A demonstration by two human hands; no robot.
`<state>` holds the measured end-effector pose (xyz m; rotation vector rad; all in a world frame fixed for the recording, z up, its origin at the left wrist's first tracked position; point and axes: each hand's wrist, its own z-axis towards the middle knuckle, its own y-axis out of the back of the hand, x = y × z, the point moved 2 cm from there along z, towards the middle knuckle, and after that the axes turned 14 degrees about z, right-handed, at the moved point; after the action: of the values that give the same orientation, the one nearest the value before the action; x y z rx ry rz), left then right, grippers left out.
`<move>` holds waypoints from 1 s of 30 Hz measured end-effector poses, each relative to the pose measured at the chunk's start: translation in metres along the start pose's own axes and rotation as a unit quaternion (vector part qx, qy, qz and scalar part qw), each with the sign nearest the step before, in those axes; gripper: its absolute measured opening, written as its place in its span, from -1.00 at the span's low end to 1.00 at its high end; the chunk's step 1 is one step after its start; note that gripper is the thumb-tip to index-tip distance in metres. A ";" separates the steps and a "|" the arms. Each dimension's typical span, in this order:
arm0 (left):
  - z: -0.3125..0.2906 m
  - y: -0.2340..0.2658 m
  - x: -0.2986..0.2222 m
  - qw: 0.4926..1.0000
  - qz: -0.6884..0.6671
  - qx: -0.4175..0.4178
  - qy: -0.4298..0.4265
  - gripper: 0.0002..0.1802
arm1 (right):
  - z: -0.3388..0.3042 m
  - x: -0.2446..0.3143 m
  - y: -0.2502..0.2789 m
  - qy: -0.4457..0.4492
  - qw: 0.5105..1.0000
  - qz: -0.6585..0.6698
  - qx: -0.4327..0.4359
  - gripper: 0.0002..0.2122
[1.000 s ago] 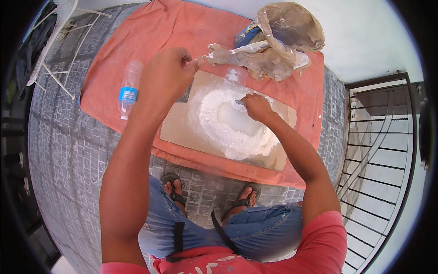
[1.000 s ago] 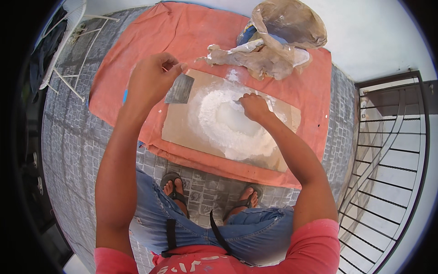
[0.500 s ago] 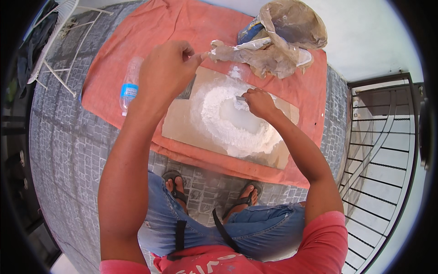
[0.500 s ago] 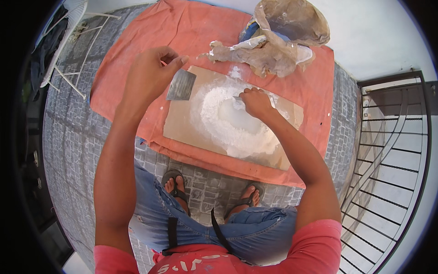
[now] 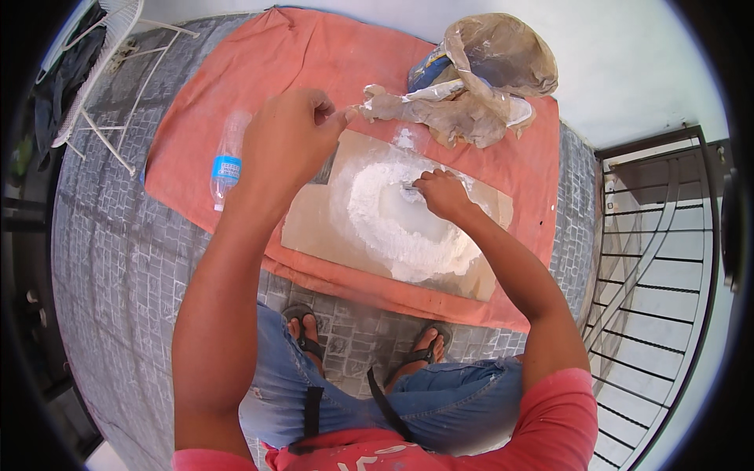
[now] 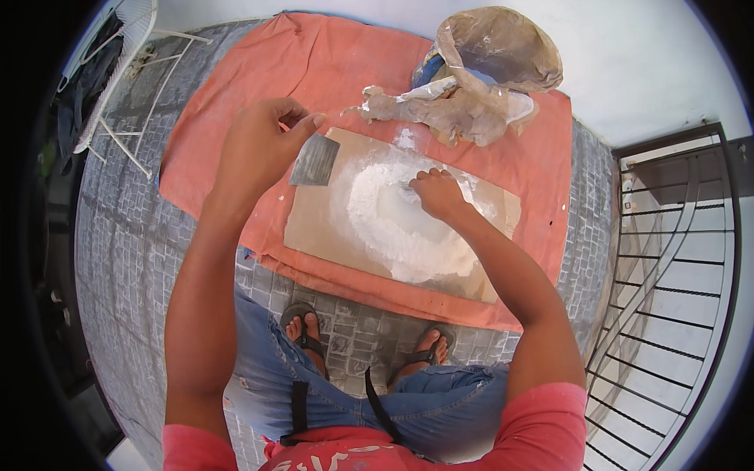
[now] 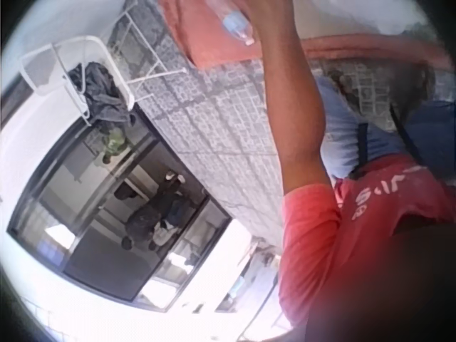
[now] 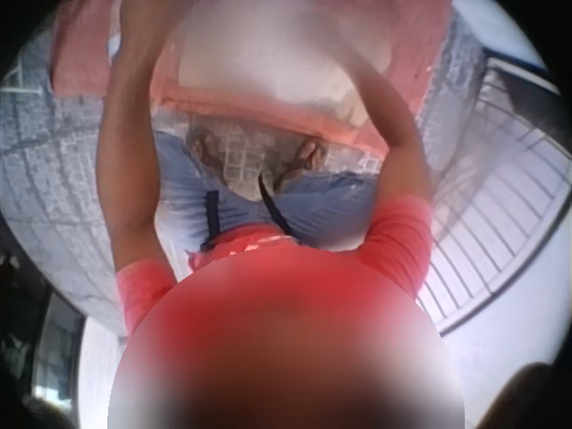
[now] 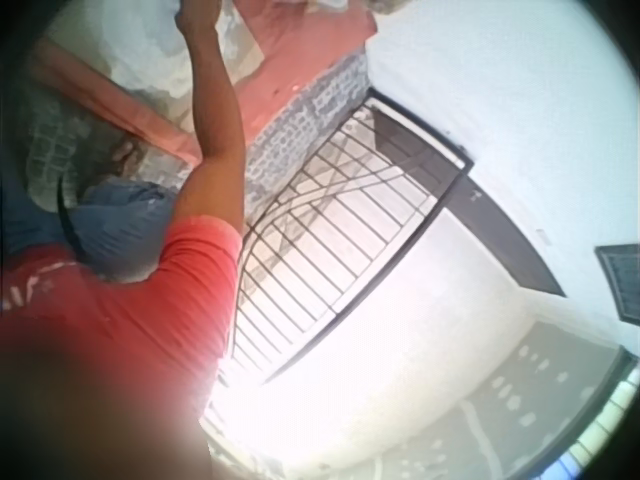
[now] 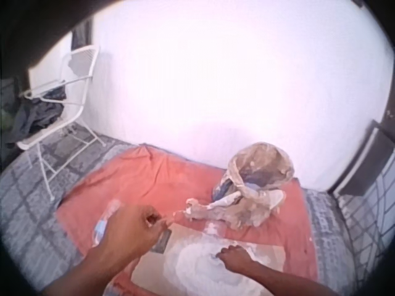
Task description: The person pours water from a plastic bottle onto a pile of white powder on a cardboard sheet and then uses two metal trowels to mix and spread the powder into a paste. The person repeatedly scrapes and folds the mixture, gradually incorporating the water.
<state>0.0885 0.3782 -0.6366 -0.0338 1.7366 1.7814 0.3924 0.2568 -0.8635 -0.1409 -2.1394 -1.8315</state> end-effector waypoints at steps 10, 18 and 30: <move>-0.003 0.004 -0.004 1.000 -0.006 0.019 0.015 -0.56 | -0.018 -0.026 0.021 -0.082 0.997 -0.012 0.006 -0.82; -0.010 0.007 -0.007 1.000 -0.012 0.006 0.000 -0.59 | -0.023 -0.031 -0.007 -0.104 0.993 -0.027 0.052 -0.79; -0.010 0.007 -0.010 0.998 -0.038 0.040 0.012 -0.55 | -0.023 -0.028 0.028 -0.153 0.988 0.006 0.033 -0.79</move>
<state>0.0887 0.3653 -0.6272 -0.0880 1.7982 1.6624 0.4307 0.2431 -0.8423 -0.4451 -2.3912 -1.8280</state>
